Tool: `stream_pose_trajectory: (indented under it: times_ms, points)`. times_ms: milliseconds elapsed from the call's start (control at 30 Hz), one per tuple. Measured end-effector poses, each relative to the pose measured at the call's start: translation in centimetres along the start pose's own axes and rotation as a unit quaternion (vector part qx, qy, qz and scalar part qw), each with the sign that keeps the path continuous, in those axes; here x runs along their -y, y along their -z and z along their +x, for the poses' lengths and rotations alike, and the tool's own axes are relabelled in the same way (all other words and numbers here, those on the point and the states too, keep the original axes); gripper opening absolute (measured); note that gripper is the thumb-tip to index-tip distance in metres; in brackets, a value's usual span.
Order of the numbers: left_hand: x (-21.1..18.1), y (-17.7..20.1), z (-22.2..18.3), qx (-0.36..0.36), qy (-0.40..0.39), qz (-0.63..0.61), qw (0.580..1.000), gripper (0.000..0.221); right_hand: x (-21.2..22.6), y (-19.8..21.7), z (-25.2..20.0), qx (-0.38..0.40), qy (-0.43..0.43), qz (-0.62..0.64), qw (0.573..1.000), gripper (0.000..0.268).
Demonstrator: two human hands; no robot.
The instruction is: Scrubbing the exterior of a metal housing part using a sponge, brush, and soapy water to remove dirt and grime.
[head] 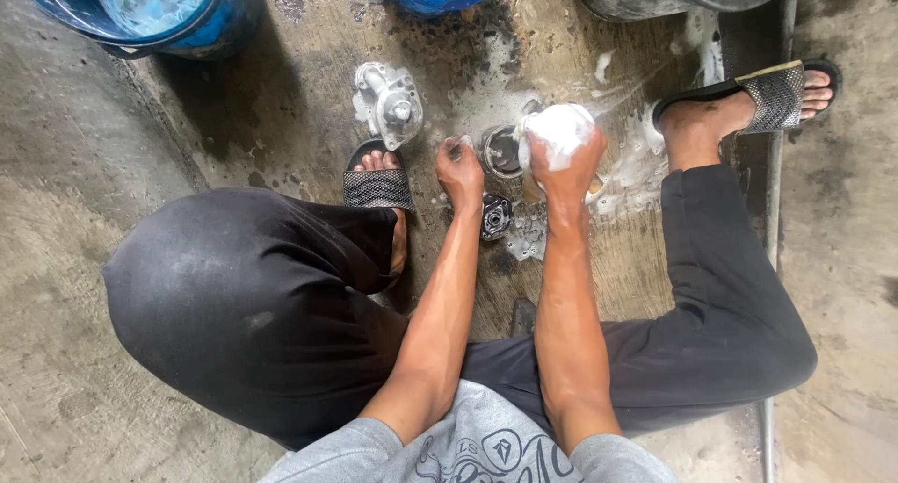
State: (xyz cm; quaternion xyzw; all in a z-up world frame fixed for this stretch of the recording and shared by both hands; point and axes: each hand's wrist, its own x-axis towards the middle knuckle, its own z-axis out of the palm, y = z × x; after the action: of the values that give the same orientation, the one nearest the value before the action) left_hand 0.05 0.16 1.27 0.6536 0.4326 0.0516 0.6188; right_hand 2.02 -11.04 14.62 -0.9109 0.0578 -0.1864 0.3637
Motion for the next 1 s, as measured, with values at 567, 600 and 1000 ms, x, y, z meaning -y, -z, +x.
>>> stream_pose_trajectory:
  times_ms: [567,600,1000]
  points:
    - [0.5,0.2,0.5,0.027,0.094,-0.094,0.991,0.029,5.6,-0.2,-1.4,0.026,-0.275,-0.033,0.96,0.089]
    - [0.2,0.5,0.3,0.024,0.103,-0.093,0.99,0.03,4.0,-0.7,-2.4,0.017,-0.259,-0.065,0.964,0.092]
    - [2.5,0.1,0.5,0.019,0.12,-0.081,0.989,0.024,4.4,-0.6,-4.1,0.051,-0.26,0.098,0.959,0.101]
